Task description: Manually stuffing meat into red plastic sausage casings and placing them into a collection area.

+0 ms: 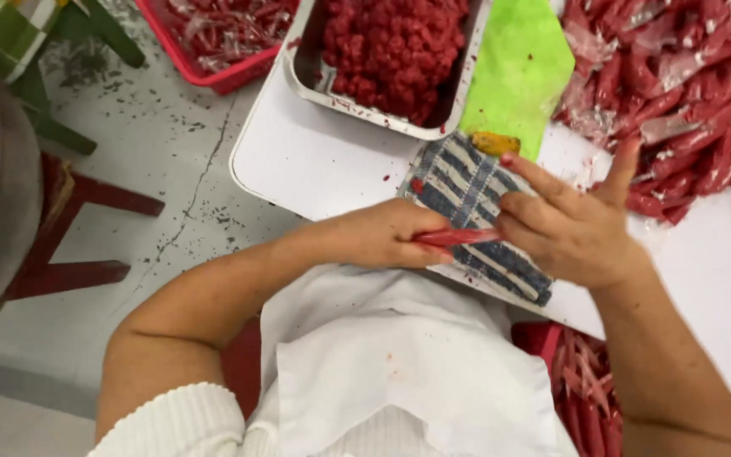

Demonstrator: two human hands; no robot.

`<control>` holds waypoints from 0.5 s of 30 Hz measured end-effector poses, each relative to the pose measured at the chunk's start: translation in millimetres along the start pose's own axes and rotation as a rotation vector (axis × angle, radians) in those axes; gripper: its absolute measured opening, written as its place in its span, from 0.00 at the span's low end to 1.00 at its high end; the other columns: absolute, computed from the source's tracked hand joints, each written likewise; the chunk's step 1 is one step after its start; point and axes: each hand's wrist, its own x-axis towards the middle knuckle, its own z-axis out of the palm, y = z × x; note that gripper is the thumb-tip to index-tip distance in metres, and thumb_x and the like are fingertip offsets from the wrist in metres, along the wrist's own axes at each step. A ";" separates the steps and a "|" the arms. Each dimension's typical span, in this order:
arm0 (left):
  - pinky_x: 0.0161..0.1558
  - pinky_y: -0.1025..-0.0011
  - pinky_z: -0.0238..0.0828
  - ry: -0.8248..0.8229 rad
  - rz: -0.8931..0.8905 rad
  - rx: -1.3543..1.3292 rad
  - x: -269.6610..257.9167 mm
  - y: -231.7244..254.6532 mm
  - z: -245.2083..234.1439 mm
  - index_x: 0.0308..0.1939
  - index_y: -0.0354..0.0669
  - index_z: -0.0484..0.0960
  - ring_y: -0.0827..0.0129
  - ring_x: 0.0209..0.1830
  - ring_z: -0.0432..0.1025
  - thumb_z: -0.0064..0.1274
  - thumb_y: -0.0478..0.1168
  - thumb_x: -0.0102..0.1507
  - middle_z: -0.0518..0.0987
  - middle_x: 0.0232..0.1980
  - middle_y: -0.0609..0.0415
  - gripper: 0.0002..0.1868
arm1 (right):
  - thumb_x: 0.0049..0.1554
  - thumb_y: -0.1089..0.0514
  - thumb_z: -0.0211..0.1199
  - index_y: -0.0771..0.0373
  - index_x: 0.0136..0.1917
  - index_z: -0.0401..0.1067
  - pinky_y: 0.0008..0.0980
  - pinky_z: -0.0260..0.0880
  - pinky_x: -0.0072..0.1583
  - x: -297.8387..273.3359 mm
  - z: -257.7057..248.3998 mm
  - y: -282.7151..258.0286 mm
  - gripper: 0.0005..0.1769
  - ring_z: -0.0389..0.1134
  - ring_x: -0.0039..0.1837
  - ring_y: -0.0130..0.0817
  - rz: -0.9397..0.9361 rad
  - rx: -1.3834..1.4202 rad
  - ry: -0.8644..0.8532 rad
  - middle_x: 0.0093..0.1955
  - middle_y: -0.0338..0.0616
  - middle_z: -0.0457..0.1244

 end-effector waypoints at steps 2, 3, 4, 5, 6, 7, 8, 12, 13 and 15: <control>0.34 0.73 0.58 -0.125 0.023 -0.100 -13.6 -6.4 -13.5 0.30 0.51 0.65 0.75 0.28 0.62 0.49 0.53 0.67 0.67 0.30 0.64 0.17 | 0.73 0.56 0.57 0.49 0.40 0.69 0.72 0.08 0.77 8.6 -11.9 9.0 0.16 0.71 0.76 0.42 -0.064 0.012 0.017 0.50 0.31 0.66; 0.34 0.73 0.58 -0.139 0.030 -0.097 -12.1 -12.0 -20.0 0.30 0.51 0.65 0.75 0.28 0.62 0.49 0.53 0.67 0.67 0.30 0.64 0.17 | 0.73 0.56 0.57 0.49 0.40 0.69 0.72 0.08 0.77 22.1 -11.1 9.5 0.16 0.71 0.76 0.42 -0.052 0.003 0.013 0.50 0.31 0.66; 0.35 0.75 0.58 -0.154 0.078 -0.149 -10.9 -17.6 -26.5 0.41 0.51 0.70 0.76 0.30 0.62 0.52 0.56 0.64 0.71 0.35 0.65 0.16 | 0.72 0.54 0.53 0.51 0.43 0.71 0.71 0.13 0.79 35.7 -10.2 9.8 0.15 0.72 0.74 0.39 -0.086 -0.022 0.060 0.50 0.29 0.65; 0.36 0.77 0.58 -0.168 0.114 -0.213 -14.0 -23.2 -28.2 0.52 0.51 0.76 0.77 0.31 0.62 0.54 0.60 0.60 0.75 0.41 0.67 0.24 | 0.72 0.53 0.49 0.52 0.45 0.72 0.71 0.18 0.80 48.0 -8.9 5.7 0.16 0.72 0.71 0.35 -0.119 -0.033 0.105 0.50 0.28 0.64; 0.36 0.77 0.58 -0.181 0.109 -0.220 -10.4 -22.4 -10.5 0.52 0.51 0.76 0.77 0.31 0.62 0.54 0.60 0.60 0.75 0.41 0.67 0.24 | 0.72 0.53 0.49 0.52 0.45 0.72 0.71 0.18 0.80 58.5 -5.3 3.3 0.16 0.72 0.71 0.35 -0.105 -0.028 0.099 0.50 0.28 0.64; 0.30 0.78 0.57 0.013 0.194 -0.419 -6.8 -21.6 2.0 0.42 0.49 0.70 0.77 0.27 0.61 0.50 0.53 0.65 0.70 0.33 0.65 0.14 | 0.70 0.54 0.45 0.49 0.44 0.68 0.67 0.17 0.81 72.2 0.1 3.8 0.14 0.61 0.76 0.32 -0.136 -0.113 0.117 0.54 0.30 0.65; 0.25 0.80 0.56 0.211 0.278 -0.616 -3.6 -20.7 14.4 0.32 0.48 0.65 0.78 0.23 0.59 0.46 0.46 0.70 0.64 0.26 0.63 0.14 | 0.68 0.56 0.41 0.46 0.43 0.63 0.64 0.17 0.83 86.2 5.2 4.9 0.13 0.50 0.80 0.29 -0.167 -0.199 0.135 0.58 0.31 0.65; 0.33 0.73 0.56 0.357 0.120 -0.147 -38.0 2.4 -15.5 0.37 0.41 0.74 0.73 0.27 0.59 0.39 0.47 0.72 0.65 0.27 0.60 0.16 | 0.74 0.45 0.55 0.45 0.50 0.73 0.73 0.04 0.78 69.1 -5.1 46.6 0.11 0.71 0.76 0.29 -0.168 -0.216 0.082 0.52 0.19 0.63; 0.29 0.70 0.56 0.338 0.167 -0.031 -47.2 2.4 -18.9 0.36 0.41 0.74 0.70 0.24 0.61 0.38 0.47 0.72 0.67 0.25 0.59 0.17 | 0.72 0.39 0.50 0.46 0.51 0.70 0.72 -0.02 0.75 69.6 -8.4 56.9 0.15 0.59 0.76 0.34 -0.212 -0.266 0.076 0.62 0.21 0.64; 0.26 0.68 0.55 0.311 0.220 0.093 -66.1 -0.5 -25.0 0.35 0.41 0.74 0.68 0.21 0.62 0.37 0.47 0.72 0.68 0.24 0.58 0.18 | 0.71 0.33 0.45 0.46 0.51 0.67 0.72 -0.09 0.71 33.6 9.1 86.2 0.21 0.47 0.75 0.37 -0.248 -0.325 0.073 0.71 0.23 0.66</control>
